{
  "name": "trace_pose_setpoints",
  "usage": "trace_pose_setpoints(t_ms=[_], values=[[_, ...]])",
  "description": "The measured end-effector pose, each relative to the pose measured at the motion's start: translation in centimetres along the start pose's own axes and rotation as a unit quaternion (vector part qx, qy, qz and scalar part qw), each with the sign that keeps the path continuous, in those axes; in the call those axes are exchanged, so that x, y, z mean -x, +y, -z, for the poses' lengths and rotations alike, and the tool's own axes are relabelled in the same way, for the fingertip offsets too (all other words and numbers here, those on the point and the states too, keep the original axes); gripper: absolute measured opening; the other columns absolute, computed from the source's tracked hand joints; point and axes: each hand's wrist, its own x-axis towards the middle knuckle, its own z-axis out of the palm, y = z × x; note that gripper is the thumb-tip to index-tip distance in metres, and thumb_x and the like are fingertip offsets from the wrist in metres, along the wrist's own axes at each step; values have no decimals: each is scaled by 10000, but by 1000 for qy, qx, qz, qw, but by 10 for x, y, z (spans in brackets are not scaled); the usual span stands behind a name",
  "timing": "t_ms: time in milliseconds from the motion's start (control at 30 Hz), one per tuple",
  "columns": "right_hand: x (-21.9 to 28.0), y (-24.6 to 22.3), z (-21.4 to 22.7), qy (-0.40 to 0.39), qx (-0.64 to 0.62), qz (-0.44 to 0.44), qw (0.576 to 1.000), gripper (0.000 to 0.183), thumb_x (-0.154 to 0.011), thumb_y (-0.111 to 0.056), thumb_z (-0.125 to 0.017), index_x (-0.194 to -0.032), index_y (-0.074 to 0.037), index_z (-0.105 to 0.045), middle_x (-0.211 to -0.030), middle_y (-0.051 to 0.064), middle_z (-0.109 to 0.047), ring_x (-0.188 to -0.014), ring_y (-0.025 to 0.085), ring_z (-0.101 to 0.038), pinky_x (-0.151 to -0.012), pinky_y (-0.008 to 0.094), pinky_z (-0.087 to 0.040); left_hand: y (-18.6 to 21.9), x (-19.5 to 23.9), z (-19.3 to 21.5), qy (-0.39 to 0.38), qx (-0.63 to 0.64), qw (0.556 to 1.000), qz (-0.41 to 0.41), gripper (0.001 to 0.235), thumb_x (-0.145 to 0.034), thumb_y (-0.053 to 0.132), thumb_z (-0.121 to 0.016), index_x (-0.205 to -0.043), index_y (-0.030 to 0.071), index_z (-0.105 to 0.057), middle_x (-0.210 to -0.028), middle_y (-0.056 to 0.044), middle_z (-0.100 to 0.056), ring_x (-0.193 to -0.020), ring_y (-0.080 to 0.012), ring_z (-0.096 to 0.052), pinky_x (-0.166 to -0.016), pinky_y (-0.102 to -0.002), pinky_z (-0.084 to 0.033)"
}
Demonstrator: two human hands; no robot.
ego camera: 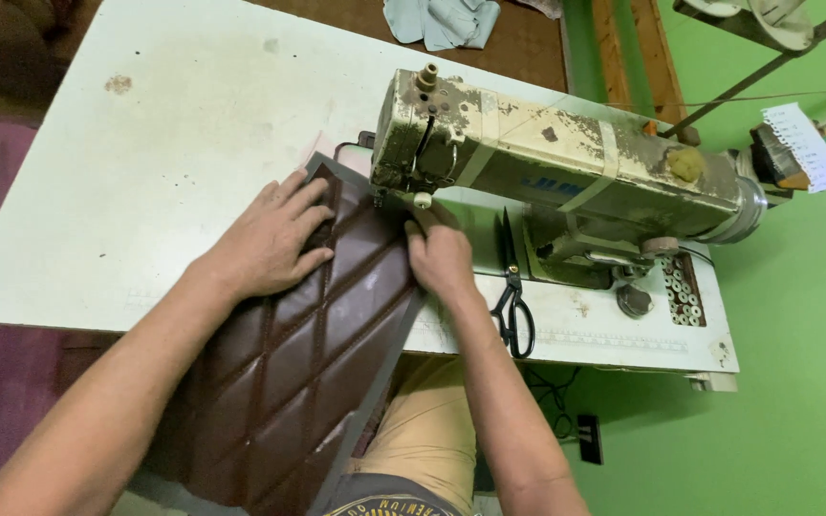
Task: Trimming the edges of a quilted brown material with scissors and positioning it on a sewing machine table.
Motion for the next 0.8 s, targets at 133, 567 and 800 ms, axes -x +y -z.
trace_pose_setpoints(t_ms=[133,567,800], values=[[23,-50,49,-26,-19,8,999,572,-983,-326,-426,-970,166,-716,-943,426,-677,-1013,610,-624,-908,707,-432,22,-6,-3,6,12,1000,-25,631,-894,272,-563,-1503,126,-489,-1596,-145,-427,-1545,-374,-274,-1210,-586,-276],[40,-101,93,7,13,44,999,459,-987,-332,-407,-1289,-151,-702,-1083,292,-721,-1091,529,-647,-955,650,-500,47,-17,-30,-11,-7,994,111,693,-1008,586,-314,-1573,203,-434,-1574,-201,-425,-1490,-399,-345,-1167,-571,-293],[37,-88,81,-17,28,35,999,459,-991,-387,-391,-1363,-299,-644,-1195,244,-714,-1168,491,-634,-1022,617,-489,51,-15,-20,-25,38,989,141,744,-961,644,-382,-1570,222,-450,-1638,-209,-361,-1543,-452,-245,-1208,-604,-249]])
